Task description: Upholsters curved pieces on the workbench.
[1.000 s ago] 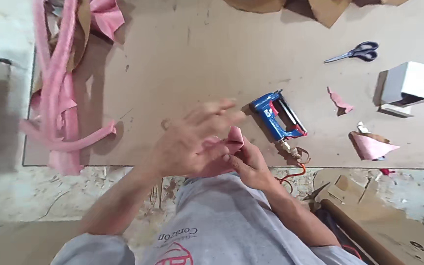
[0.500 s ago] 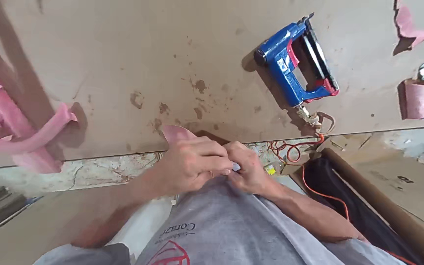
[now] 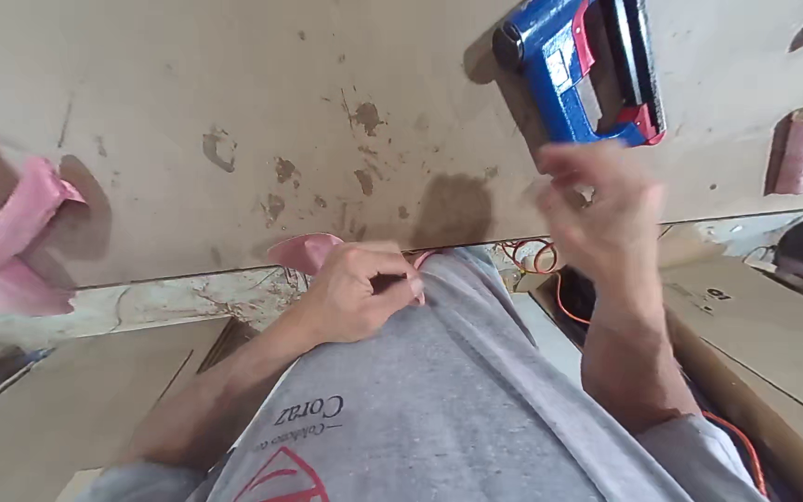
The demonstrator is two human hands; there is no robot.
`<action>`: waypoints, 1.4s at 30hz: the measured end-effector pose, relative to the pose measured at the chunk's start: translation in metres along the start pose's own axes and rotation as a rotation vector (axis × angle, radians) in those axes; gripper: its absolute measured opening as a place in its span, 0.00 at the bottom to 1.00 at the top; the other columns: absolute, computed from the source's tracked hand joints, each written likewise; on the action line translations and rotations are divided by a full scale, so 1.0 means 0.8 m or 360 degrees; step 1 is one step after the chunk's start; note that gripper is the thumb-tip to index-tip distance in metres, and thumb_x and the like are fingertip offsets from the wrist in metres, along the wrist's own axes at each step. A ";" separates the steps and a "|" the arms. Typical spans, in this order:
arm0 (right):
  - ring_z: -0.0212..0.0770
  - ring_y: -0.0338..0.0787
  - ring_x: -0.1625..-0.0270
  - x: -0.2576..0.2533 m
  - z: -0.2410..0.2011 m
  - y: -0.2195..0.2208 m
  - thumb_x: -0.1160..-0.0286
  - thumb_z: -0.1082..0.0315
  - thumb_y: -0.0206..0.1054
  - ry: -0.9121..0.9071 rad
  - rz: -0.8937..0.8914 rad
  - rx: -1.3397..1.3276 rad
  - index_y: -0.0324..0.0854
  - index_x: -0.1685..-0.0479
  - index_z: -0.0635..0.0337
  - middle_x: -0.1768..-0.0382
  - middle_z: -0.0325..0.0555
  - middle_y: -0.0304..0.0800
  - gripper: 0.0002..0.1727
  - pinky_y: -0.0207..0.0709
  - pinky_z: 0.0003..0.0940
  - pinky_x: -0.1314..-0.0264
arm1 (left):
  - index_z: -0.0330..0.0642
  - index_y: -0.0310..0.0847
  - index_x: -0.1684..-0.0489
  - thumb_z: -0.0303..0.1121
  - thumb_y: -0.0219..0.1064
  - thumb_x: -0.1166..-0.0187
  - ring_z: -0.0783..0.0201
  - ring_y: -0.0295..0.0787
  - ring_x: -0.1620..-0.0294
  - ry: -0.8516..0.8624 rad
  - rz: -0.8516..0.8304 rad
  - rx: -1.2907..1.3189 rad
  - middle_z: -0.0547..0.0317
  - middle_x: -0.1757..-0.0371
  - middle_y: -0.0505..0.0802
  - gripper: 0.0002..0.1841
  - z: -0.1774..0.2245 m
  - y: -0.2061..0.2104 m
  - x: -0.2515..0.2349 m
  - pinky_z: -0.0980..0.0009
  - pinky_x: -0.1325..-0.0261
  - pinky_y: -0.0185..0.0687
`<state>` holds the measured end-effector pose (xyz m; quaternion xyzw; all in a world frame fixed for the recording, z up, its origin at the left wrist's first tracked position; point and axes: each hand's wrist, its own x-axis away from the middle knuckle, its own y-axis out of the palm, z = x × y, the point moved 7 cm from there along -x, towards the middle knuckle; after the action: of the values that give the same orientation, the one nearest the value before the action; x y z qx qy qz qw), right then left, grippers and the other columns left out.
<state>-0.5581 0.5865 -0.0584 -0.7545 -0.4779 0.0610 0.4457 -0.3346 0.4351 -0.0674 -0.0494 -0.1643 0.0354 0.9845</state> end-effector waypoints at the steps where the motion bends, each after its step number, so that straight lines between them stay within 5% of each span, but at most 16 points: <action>1: 0.55 0.87 0.33 -0.012 0.016 -0.022 0.17 0.56 0.64 0.0175 0.0147 0.0152 0.80 0.27 0.59 0.33 0.59 0.85 0.24 0.82 0.56 0.32 | 0.43 0.93 0.62 0.41 0.63 0.14 0.77 0.89 0.60 -0.0039 0.0017 0.0082 0.65 0.60 0.94 0.15 -0.005 -0.006 -0.003 0.75 0.55 0.88; 4: 0.66 0.77 0.26 -0.041 0.054 -0.036 0.22 0.48 0.66 0.0511 0.0294 0.0416 0.72 0.17 0.53 0.26 0.65 0.76 0.35 0.72 0.64 0.29 | 0.43 0.91 0.61 0.40 0.64 0.15 0.75 0.88 0.57 -0.0138 0.0020 0.0215 0.62 0.50 0.91 0.13 -0.014 -0.016 -0.007 0.76 0.55 0.88; 7: 0.69 0.80 0.29 -0.060 0.076 -0.009 0.26 0.40 0.67 0.0612 0.0128 0.0504 0.60 0.10 0.54 0.30 0.66 0.80 0.46 0.71 0.70 0.31 | 0.44 0.90 0.63 0.41 0.62 0.15 0.75 0.87 0.54 -0.0233 -0.0004 0.0234 0.60 0.46 0.90 0.14 -0.022 -0.022 -0.005 0.77 0.54 0.86; 9: 0.68 0.81 0.31 -0.070 0.076 0.004 0.26 0.40 0.68 0.0580 0.0100 0.0542 0.55 0.08 0.58 0.33 0.66 0.83 0.50 0.67 0.70 0.28 | 0.45 0.88 0.66 0.40 0.59 0.15 0.74 0.87 0.49 -0.0305 -0.0021 0.0199 0.60 0.44 0.91 0.14 -0.026 -0.023 -0.003 0.76 0.50 0.85; 12: 0.66 0.81 0.29 -0.090 0.071 0.013 0.28 0.43 0.71 0.0504 0.0132 0.0509 0.54 0.08 0.61 0.31 0.68 0.80 0.51 0.73 0.64 0.28 | 0.45 0.87 0.65 0.41 0.57 0.14 0.74 0.87 0.43 -0.0354 -0.0108 0.0139 0.59 0.41 0.90 0.15 -0.030 -0.022 0.001 0.75 0.46 0.85; 15: 0.64 0.81 0.28 -0.113 0.070 0.010 0.31 0.47 0.74 0.0493 0.0047 0.0492 0.56 0.09 0.61 0.28 0.67 0.79 0.51 0.74 0.62 0.28 | 0.46 0.88 0.65 0.43 0.56 0.13 0.76 0.86 0.46 -0.0380 -0.0151 0.0083 0.61 0.43 0.90 0.17 -0.036 -0.020 -0.001 0.75 0.46 0.84; 18: 0.63 0.87 0.35 -0.115 0.068 -0.012 0.37 0.48 0.72 0.0562 -0.0105 0.0502 0.63 0.13 0.56 0.34 0.63 0.86 0.47 0.77 0.70 0.37 | 0.48 0.85 0.70 0.44 0.55 0.13 0.77 0.85 0.49 -0.0398 -0.0199 0.0019 0.62 0.44 0.89 0.18 -0.042 -0.017 -0.003 0.76 0.50 0.82; 20: 0.58 0.90 0.49 -0.100 0.071 -0.037 0.36 0.48 0.67 0.0509 -0.0186 0.0331 0.71 0.20 0.52 0.47 0.59 0.89 0.39 0.78 0.68 0.53 | 0.48 0.85 0.69 0.43 0.55 0.13 0.76 0.84 0.45 -0.0391 -0.0252 0.0027 0.61 0.40 0.88 0.17 -0.043 -0.016 -0.003 0.76 0.46 0.82; 22: 0.37 0.88 0.67 -0.078 0.087 -0.059 0.26 0.50 0.63 0.0412 -0.0354 -0.0087 0.78 0.36 0.50 0.62 0.41 0.86 0.23 0.82 0.45 0.70 | 0.48 0.85 0.69 0.43 0.56 0.13 0.78 0.84 0.47 -0.0390 -0.0288 0.0064 0.61 0.38 0.87 0.17 -0.044 -0.013 -0.002 0.77 0.48 0.81; 24: 0.29 0.87 0.76 -0.062 0.063 -0.065 0.17 0.54 0.60 0.0498 -0.0722 -0.0736 0.81 0.38 0.47 0.66 0.33 0.88 0.16 0.86 0.30 0.78 | 0.48 0.83 0.71 0.42 0.55 0.14 0.78 0.82 0.49 -0.0386 -0.0346 0.0134 0.61 0.39 0.86 0.16 -0.044 -0.006 -0.002 0.78 0.49 0.79; 27: 0.35 0.88 0.81 -0.044 -0.012 -0.042 0.21 0.52 0.62 0.0922 -0.1321 -0.1264 0.86 0.56 0.48 0.76 0.40 0.88 0.13 0.88 0.31 0.81 | 0.48 0.82 0.68 0.43 0.56 0.16 0.74 0.81 0.42 -0.0451 -0.0460 0.0183 0.63 0.42 0.88 0.15 -0.047 0.003 -0.003 0.73 0.41 0.77; 31: 0.33 0.89 0.81 -0.030 -0.055 0.001 0.22 0.48 0.66 0.1121 -0.1885 -0.1267 0.87 0.60 0.48 0.78 0.39 0.87 0.15 0.89 0.31 0.81 | 0.53 0.85 0.55 0.47 0.63 0.19 0.75 0.82 0.49 -0.0624 -0.0537 0.0237 0.70 0.55 0.87 0.11 -0.059 0.006 -0.006 0.71 0.45 0.79; 35: 0.33 0.89 0.82 -0.030 -0.075 0.029 0.24 0.47 0.64 0.1144 -0.2128 -0.1069 0.84 0.68 0.47 0.82 0.39 0.86 0.15 0.86 0.29 0.83 | 0.53 0.87 0.57 0.42 0.63 0.19 0.76 0.82 0.50 -0.0526 -0.0478 0.0323 0.73 0.60 0.89 0.08 -0.060 0.009 -0.006 0.71 0.46 0.77; 42: 0.33 0.88 0.83 -0.033 -0.085 0.051 0.24 0.45 0.63 0.1288 -0.2324 -0.0869 0.83 0.65 0.48 0.83 0.39 0.84 0.17 0.85 0.27 0.83 | 0.51 0.87 0.56 0.39 0.60 0.17 0.77 0.82 0.49 -0.0472 -0.0425 0.0369 0.72 0.59 0.89 0.09 -0.065 0.006 -0.003 0.73 0.45 0.77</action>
<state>-0.5094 0.5185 -0.0565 -0.3043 -0.6444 -0.6281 0.3125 -0.3203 0.4356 -0.1176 0.0921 -0.3072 -0.0696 0.9446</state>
